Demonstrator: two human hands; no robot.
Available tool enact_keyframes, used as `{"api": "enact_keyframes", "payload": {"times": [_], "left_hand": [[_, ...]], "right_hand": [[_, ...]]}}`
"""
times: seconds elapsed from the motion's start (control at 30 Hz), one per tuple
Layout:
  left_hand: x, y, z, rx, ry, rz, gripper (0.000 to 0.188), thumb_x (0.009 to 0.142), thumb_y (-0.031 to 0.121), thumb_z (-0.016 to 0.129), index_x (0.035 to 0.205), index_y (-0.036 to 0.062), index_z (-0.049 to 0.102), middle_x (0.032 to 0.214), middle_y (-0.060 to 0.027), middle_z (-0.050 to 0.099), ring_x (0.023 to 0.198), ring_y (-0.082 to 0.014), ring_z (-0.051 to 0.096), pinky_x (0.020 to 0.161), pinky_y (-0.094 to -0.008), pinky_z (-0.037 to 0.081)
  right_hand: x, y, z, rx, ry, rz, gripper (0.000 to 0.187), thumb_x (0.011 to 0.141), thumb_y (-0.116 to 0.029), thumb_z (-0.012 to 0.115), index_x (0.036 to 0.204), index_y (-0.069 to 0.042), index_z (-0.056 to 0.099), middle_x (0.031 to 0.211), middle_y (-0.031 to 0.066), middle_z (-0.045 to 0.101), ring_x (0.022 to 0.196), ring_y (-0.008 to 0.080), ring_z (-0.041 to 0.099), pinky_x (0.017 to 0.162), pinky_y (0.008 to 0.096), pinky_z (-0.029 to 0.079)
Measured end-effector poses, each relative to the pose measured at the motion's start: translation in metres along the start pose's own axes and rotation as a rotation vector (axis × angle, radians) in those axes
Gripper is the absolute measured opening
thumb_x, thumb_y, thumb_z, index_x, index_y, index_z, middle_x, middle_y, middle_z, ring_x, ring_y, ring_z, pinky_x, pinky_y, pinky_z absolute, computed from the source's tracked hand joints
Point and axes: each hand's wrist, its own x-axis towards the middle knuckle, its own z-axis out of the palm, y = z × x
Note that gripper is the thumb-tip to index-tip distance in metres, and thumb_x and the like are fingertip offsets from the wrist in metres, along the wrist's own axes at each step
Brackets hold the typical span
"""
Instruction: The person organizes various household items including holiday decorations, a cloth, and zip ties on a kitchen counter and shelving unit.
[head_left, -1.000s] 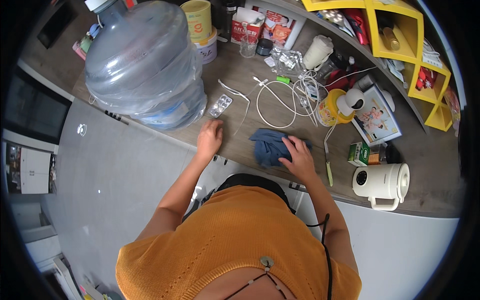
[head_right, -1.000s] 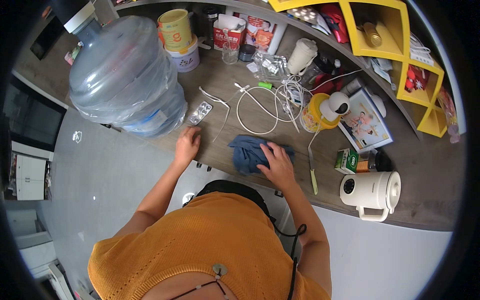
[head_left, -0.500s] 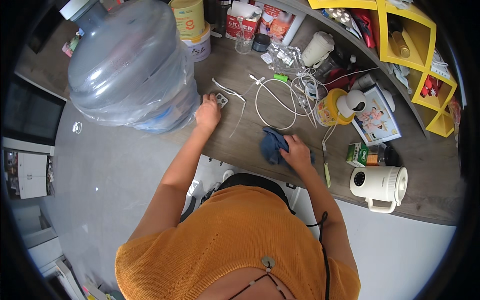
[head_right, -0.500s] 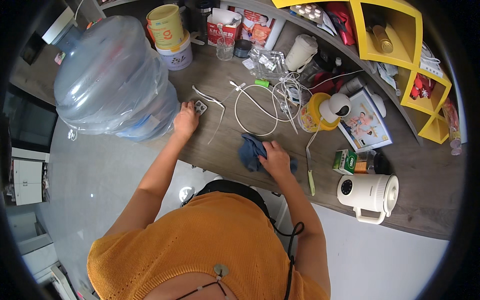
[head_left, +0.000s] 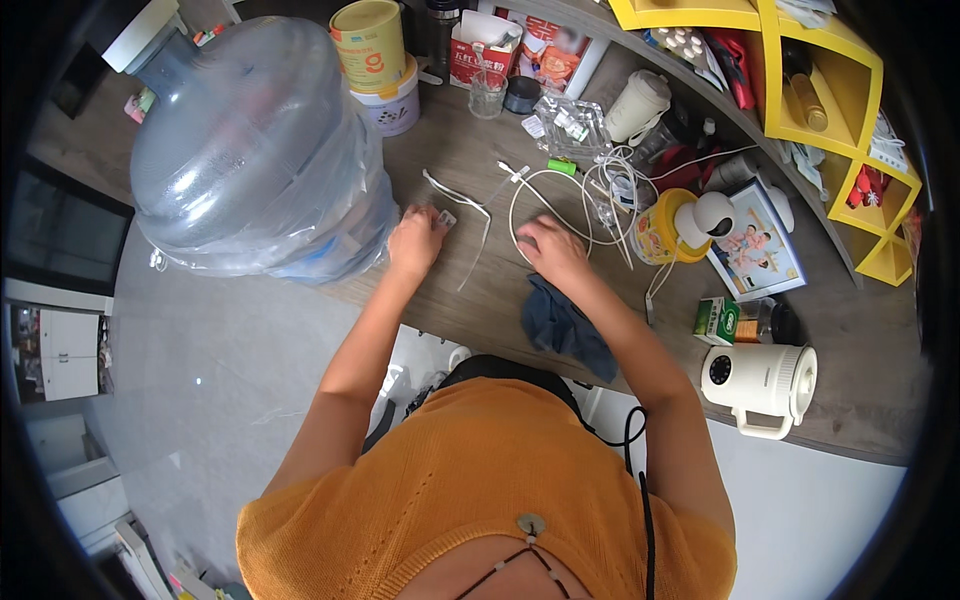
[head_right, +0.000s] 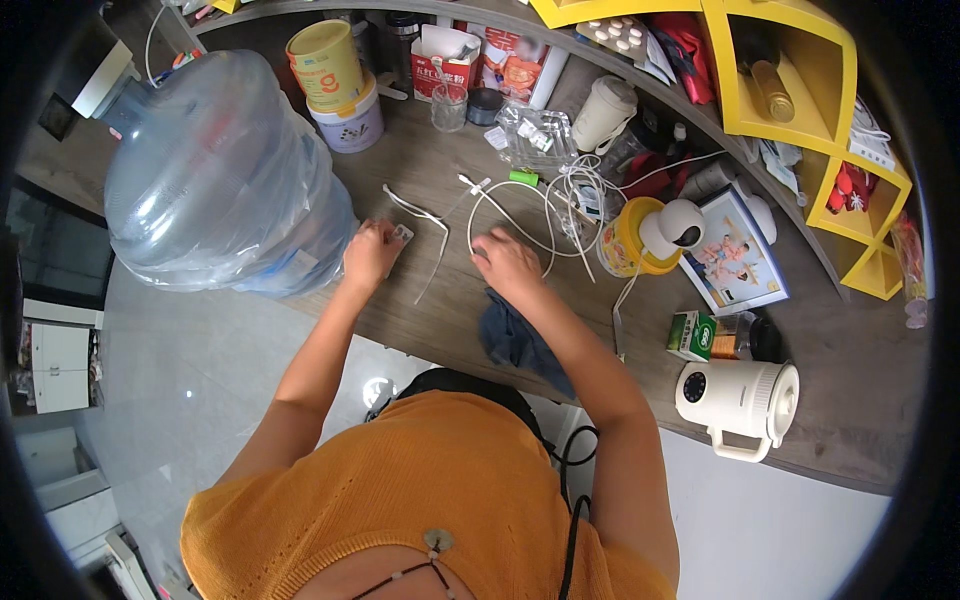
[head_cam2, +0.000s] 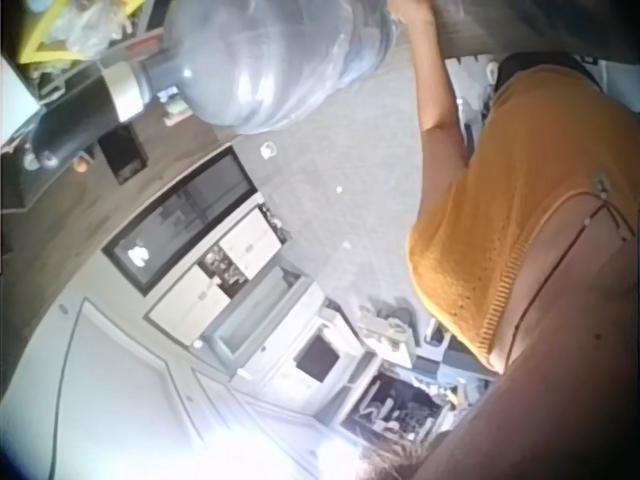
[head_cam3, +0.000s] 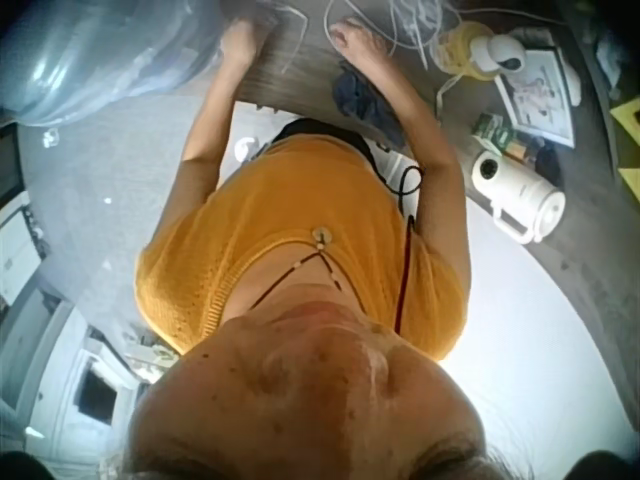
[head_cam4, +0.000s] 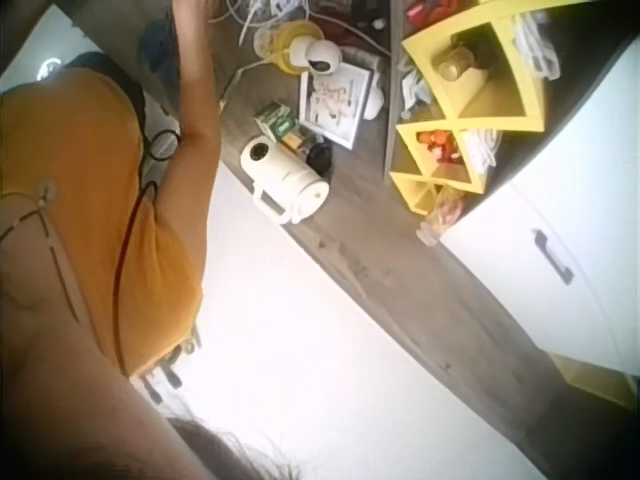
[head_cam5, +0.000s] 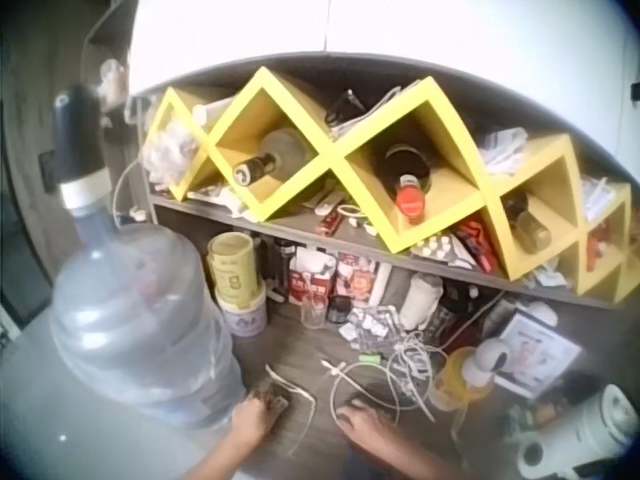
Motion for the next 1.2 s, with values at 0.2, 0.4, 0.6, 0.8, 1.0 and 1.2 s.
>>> {"api": "enact_keyframes", "payload": {"times": [0.2, 0.4, 0.6, 0.8, 1.0, 1.2], "left_hand": [[-0.029, -0.005, -0.023, -0.391, 0.006, -0.121, 0.014, 0.073, 0.016, 0.065, 0.077, 0.0033, 0.06, 0.065, -0.008, 0.057, 0.061, -0.0219, 0.057, 0.057, -0.0327, 0.045], [-0.05, -0.031, -0.029, -1.04, -0.076, -0.394, 0.015, 0.081, 0.015, 0.061, 0.069, 0.0071, 0.056, 0.057, 0.0039, 0.048, 0.049, -0.0061, 0.042, 0.044, -0.0216, 0.031], [-0.061, -0.025, -0.038, -1.282, -0.078, -0.52, 0.019, 0.081, 0.02, 0.062, 0.065, 0.0124, 0.054, 0.055, 0.0063, 0.046, 0.048, -0.0031, 0.04, 0.044, -0.0179, 0.029], [-0.062, 0.004, -0.032, -1.442, -0.19, -0.477, 0.014, 0.081, 0.017, 0.061, 0.07, 0.0112, 0.055, 0.062, 0.0053, 0.052, 0.051, -0.0029, 0.044, 0.046, -0.0172, 0.033], [-0.069, 0.025, -0.007, -1.433, -0.338, -0.467, 0.01, 0.082, 0.016, 0.06, 0.075, 0.0107, 0.056, 0.066, 0.0049, 0.055, 0.053, -0.0029, 0.047, 0.048, -0.0164, 0.035], [-0.079, 0.047, 0.009, -1.442, -0.43, -0.565, 0.008, 0.081, 0.017, 0.06, 0.077, 0.0122, 0.056, 0.073, 0.0029, 0.058, 0.065, -0.0048, 0.052, 0.059, -0.0197, 0.04]], "right_hand": [[0.055, -0.022, 0.04, -0.09, 0.108, -0.005, 0.03, 0.073, -0.022, 0.064, 0.098, -0.01, 0.055, 0.1, 0.0102, 0.05, 0.093, 0.0287, 0.055, 0.076, 0.039, 0.046], [0.073, -0.017, 0.07, -0.269, 0.1, -0.045, 0.026, 0.071, -0.023, 0.066, 0.09, -0.006, 0.059, 0.098, 0.0112, 0.05, 0.091, 0.029, 0.055, 0.076, 0.0363, 0.045], [0.048, -0.03, 0.046, 0.062, 0.063, -0.009, 0.016, 0.077, -0.019, 0.061, 0.085, -0.007, 0.055, 0.065, 0.0089, 0.061, 0.064, 0.0239, 0.061, 0.059, 0.0371, 0.049], [-0.002, -0.027, 0.002, 0.641, -0.016, 0.175, 0.018, 0.08, -0.011, 0.059, 0.096, -0.004, 0.053, 0.067, 0.0065, 0.061, 0.049, 0.0114, 0.054, 0.045, 0.0242, 0.044], [-0.074, 0.006, -0.009, 0.723, -0.01, 0.254, 0.016, 0.082, -0.01, 0.055, 0.096, -0.002, 0.054, 0.07, 0.0052, 0.061, 0.05, 0.0074, 0.053, 0.046, 0.0223, 0.044], [-0.143, 0.039, -0.008, 1.051, 0.151, 0.557, 0.018, 0.086, -0.011, 0.05, 0.101, -0.003, 0.053, 0.085, 0.0072, 0.061, 0.07, 0.0123, 0.06, 0.058, 0.022, 0.048]]}}
